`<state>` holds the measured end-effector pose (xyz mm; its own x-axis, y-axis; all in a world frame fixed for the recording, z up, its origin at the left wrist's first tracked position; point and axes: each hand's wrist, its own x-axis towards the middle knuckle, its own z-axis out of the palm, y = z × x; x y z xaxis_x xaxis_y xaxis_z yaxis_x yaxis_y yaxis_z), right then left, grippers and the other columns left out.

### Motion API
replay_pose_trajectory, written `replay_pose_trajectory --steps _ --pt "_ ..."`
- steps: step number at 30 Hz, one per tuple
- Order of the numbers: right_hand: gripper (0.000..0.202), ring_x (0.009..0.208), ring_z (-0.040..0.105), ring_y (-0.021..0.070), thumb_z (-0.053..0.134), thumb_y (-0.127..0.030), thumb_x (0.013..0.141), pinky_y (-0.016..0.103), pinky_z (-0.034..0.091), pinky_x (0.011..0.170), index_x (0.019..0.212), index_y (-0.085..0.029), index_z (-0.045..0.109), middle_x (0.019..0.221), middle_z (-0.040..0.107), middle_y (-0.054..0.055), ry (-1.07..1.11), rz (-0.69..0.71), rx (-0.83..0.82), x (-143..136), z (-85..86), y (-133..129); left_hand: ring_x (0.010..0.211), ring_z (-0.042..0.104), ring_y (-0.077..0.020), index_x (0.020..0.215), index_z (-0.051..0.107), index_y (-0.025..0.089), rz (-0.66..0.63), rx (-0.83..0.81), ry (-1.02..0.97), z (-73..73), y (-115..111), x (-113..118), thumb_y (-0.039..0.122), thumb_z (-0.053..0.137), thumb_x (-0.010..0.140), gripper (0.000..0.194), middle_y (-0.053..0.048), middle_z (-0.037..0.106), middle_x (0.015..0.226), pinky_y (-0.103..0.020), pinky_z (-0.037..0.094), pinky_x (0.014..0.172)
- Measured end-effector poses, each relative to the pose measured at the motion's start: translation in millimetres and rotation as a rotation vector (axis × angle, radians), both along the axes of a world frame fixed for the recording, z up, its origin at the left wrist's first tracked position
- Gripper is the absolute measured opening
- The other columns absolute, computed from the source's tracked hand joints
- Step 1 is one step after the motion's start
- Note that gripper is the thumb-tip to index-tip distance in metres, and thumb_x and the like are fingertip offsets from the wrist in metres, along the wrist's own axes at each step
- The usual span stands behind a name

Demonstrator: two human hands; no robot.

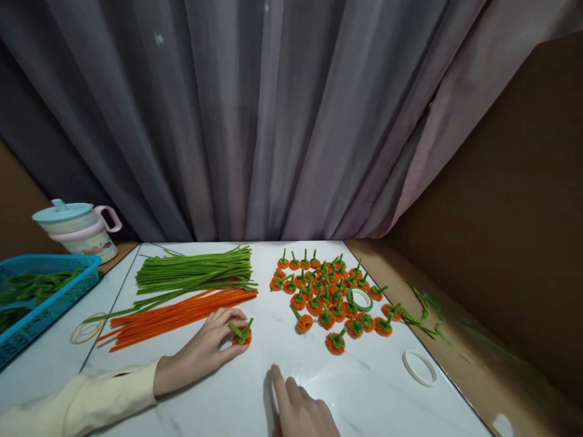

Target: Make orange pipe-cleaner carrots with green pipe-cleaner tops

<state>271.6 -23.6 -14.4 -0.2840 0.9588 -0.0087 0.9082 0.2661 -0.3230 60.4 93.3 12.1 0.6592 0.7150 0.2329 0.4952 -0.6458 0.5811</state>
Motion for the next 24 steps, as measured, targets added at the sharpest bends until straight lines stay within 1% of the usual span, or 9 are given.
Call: replay_pose_trajectory --steps 3,6,9,11,12,15,19,21,24 --pt "0.049 0.069 0.061 0.0173 0.034 -0.009 0.077 0.024 0.044 0.058 0.125 -0.020 0.033 0.090 0.062 0.008 0.211 -0.022 -0.098 0.0 27.0 16.9 0.095 0.048 -0.0192 0.095 0.055 0.020 -0.038 -0.035 -0.051 -3.5 4.2 5.6 0.023 0.052 0.081 0.015 -0.006 0.054 0.102 -0.034 0.039 0.086" --pt "0.035 0.064 0.057 0.0144 0.033 -0.020 0.084 0.025 0.045 0.059 0.119 -0.022 0.032 0.080 0.058 0.004 0.503 -0.086 -0.169 -3.3 45.3 38.2 0.085 0.052 -0.0145 0.098 0.054 0.019 -0.082 -0.130 -0.152 -4.3 5.4 7.7 0.019 0.050 0.082 0.016 -0.005 0.053 0.097 -0.027 0.044 0.078" --pt "0.029 0.053 0.051 0.0089 0.042 -0.034 0.083 0.022 0.044 0.049 0.108 -0.023 0.035 0.084 0.049 0.001 0.907 -0.194 -0.332 -9.7 53.6 59.5 0.079 0.053 -0.0128 0.100 0.054 0.019 -0.077 -0.152 -0.259 -4.4 5.9 7.6 0.018 0.050 0.081 0.019 -0.006 0.052 0.096 -0.024 0.046 0.071" --pt "0.032 0.047 0.042 0.0054 0.050 -0.040 0.078 0.018 0.038 0.040 0.102 -0.023 0.037 0.078 0.044 -0.003 1.121 -0.291 -0.442 -15.2 57.1 71.3 0.084 0.053 -0.0144 0.100 0.055 0.018 -0.057 -0.143 -0.308 -5.1 6.2 6.7 0.018 0.052 0.080 0.020 -0.006 0.054 0.096 -0.025 0.046 0.074" --pt "0.033 0.043 0.036 0.0037 0.053 -0.042 0.077 0.015 0.032 0.036 0.099 -0.022 0.039 0.072 0.041 -0.005 1.171 -0.339 -0.488 -18.2 58.5 76.0 0.085 0.054 -0.0149 0.099 0.055 0.018 -0.051 -0.151 -0.327 -5.8 6.4 6.2 0.019 0.053 0.080 0.020 -0.007 0.055 0.095 -0.026 0.046 0.075" --pt "0.033 0.037 0.023 0.0019 0.059 -0.046 0.073 0.013 0.018 0.030 0.087 -0.020 0.043 0.055 0.033 -0.010 1.156 -0.396 -0.585 -27.4 59.3 84.7 0.081 0.056 -0.0143 0.099 0.056 0.018 -0.032 -0.228 -0.370 -8.4 6.5 4.6 0.022 0.056 0.078 0.022 -0.006 0.060 0.093 -0.024 0.048 0.073" --pt "0.035 0.033 0.026 0.0026 0.058 -0.050 0.072 0.015 0.020 0.028 0.073 -0.018 0.045 0.047 0.037 -0.010 1.098 -0.308 -0.611 -35.9 51.2 86.1 0.069 0.057 -0.0120 0.096 0.058 0.016 0.007 -0.261 -0.374 -10.3 5.8 2.6 0.028 0.061 0.075 0.025 -0.005 0.063 0.084 -0.021 0.049 0.063" --pt "0.035 0.033 0.027 0.0024 0.058 -0.050 0.073 0.014 0.021 0.028 0.072 -0.017 0.046 0.047 0.038 -0.009 1.118 -0.285 -0.617 -37.0 47.7 85.4 0.070 0.058 -0.0128 0.093 0.060 0.015 -0.011 -0.235 -0.374 -10.3 5.7 1.8 0.028 0.062 0.075 0.022 -0.005 0.064 0.083 -0.021 0.049 0.065" --pt "0.035 0.032 0.026 0.0019 0.061 -0.049 0.070 0.014 0.021 0.027 0.072 -0.017 0.047 0.046 0.040 -0.009 1.150 -0.283 -0.640 -36.2 47.8 84.9 0.079 0.061 -0.0158 0.090 0.062 0.015 -0.058 -0.175 -0.399 -10.6 5.6 1.2 0.026 0.061 0.076 0.017 -0.008 0.066 0.089 -0.025 0.050 0.073"
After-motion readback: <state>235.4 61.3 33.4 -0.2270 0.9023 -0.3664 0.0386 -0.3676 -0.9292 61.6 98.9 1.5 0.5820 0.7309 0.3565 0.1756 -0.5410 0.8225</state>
